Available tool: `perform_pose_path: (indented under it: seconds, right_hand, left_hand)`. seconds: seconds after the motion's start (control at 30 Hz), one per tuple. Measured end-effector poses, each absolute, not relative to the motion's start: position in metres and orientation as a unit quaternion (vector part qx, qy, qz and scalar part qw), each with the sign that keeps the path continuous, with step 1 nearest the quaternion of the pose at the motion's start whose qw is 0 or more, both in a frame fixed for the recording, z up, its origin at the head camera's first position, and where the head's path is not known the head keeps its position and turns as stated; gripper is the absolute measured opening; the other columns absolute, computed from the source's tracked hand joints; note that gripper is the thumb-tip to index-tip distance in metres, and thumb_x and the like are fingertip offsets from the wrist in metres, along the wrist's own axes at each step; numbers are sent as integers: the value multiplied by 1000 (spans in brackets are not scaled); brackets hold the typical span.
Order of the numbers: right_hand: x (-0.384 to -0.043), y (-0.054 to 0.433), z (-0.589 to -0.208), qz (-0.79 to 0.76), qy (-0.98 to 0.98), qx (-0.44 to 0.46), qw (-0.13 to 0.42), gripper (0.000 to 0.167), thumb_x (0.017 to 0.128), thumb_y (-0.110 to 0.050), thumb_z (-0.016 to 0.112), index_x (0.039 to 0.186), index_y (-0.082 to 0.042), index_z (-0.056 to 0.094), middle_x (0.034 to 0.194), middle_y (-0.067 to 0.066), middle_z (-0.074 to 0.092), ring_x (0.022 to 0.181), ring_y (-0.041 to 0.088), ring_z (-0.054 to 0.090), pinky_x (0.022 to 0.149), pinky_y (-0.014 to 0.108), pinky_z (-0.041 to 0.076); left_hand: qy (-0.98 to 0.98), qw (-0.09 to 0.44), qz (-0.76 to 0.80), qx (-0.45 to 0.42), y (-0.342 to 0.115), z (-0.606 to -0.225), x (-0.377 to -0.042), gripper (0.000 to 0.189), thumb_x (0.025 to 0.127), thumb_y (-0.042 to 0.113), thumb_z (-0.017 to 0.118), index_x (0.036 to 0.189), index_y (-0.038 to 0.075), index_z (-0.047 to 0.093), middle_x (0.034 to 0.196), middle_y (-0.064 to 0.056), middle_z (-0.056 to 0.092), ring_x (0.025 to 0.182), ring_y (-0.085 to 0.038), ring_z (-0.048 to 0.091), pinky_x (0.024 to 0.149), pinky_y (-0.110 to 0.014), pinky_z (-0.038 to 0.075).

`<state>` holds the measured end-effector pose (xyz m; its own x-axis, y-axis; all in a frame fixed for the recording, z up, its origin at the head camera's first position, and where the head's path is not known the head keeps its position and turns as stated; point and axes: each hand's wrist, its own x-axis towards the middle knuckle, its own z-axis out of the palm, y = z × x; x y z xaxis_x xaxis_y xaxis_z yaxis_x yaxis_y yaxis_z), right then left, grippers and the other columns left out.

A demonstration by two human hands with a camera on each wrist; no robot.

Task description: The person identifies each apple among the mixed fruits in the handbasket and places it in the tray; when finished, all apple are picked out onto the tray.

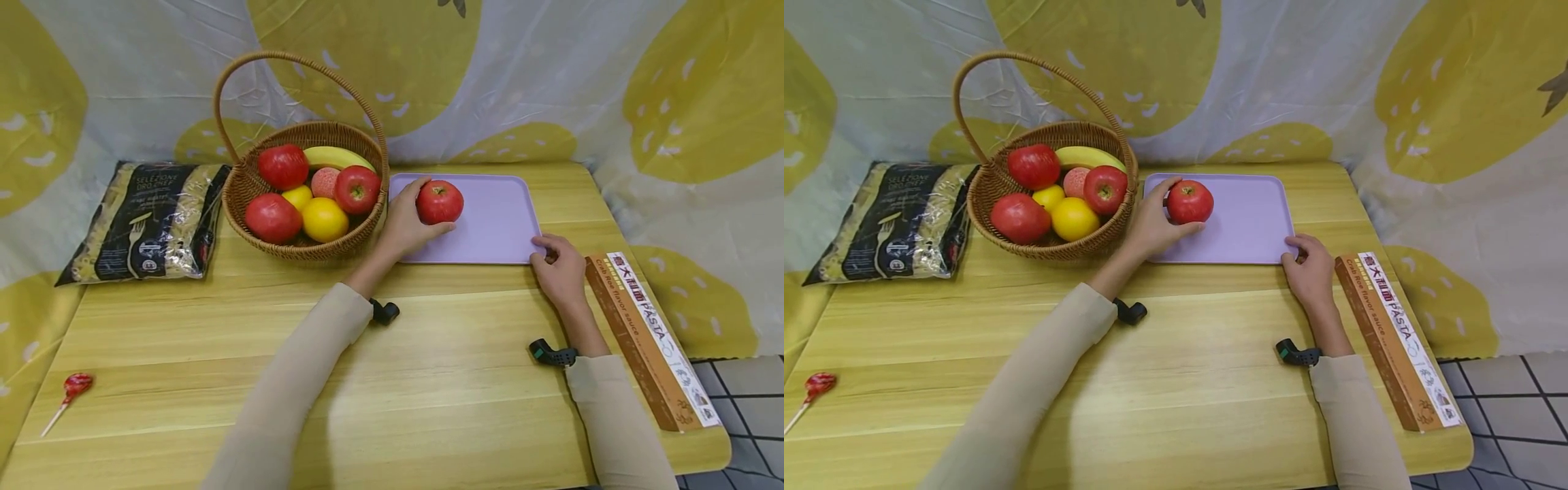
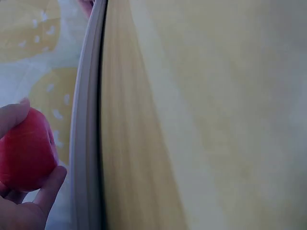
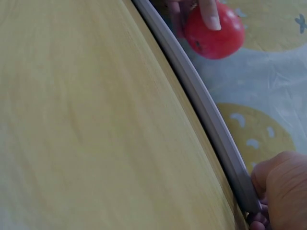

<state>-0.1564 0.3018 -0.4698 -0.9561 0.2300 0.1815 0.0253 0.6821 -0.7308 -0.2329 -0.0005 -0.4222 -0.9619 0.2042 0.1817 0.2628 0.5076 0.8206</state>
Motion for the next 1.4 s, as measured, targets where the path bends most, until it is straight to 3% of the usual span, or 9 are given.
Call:
perform_pose_path:
  seconds: [0.3, 0.6, 1.1, 1.4]
  right_hand:
    - [-159, 304, -474, 383, -910, -79, 139, 33, 89, -7, 63, 120, -1, 75, 133, 14, 67, 95, 19, 57, 75, 11, 39]
    - [-160, 303, -474, 390, -907, -71, 140, 34, 89, -6, 64, 121, 0, 74, 135, 17, 66, 100, 25, 61, 77, 9, 39]
    - [-159, 305, -476, 382, -911, -72, 138, 36, 89, -7, 63, 122, 0, 74, 137, 18, 65, 101, 28, 62, 77, 10, 39]
    - [-159, 305, -475, 380, -912, -74, 134, 36, 90, -7, 63, 123, 0, 73, 138, 17, 65, 103, 29, 63, 78, 9, 39]
  left_hand:
    - [-862, 53, -495, -91, 4, -437, -265, 91, 77, 33, 91, 153, 13, 45, 146, -11, 54, 134, -25, 53, 114, -43, 46]
    - [-869, 40, -486, -79, 6, -445, -282, 91, 81, 32, 88, 155, 13, 40, 151, -11, 50, 139, -27, 48, 117, -45, 43]
    - [-882, 30, -464, -75, 9, -455, -288, 98, 79, 30, 90, 158, 13, 36, 157, -11, 46, 145, -28, 43, 123, -44, 35]
    - [-881, 15, -467, -65, 7, -448, -277, 114, 74, 29, 93, 162, 12, 25, 161, -13, 39, 150, -30, 37, 126, -45, 29]
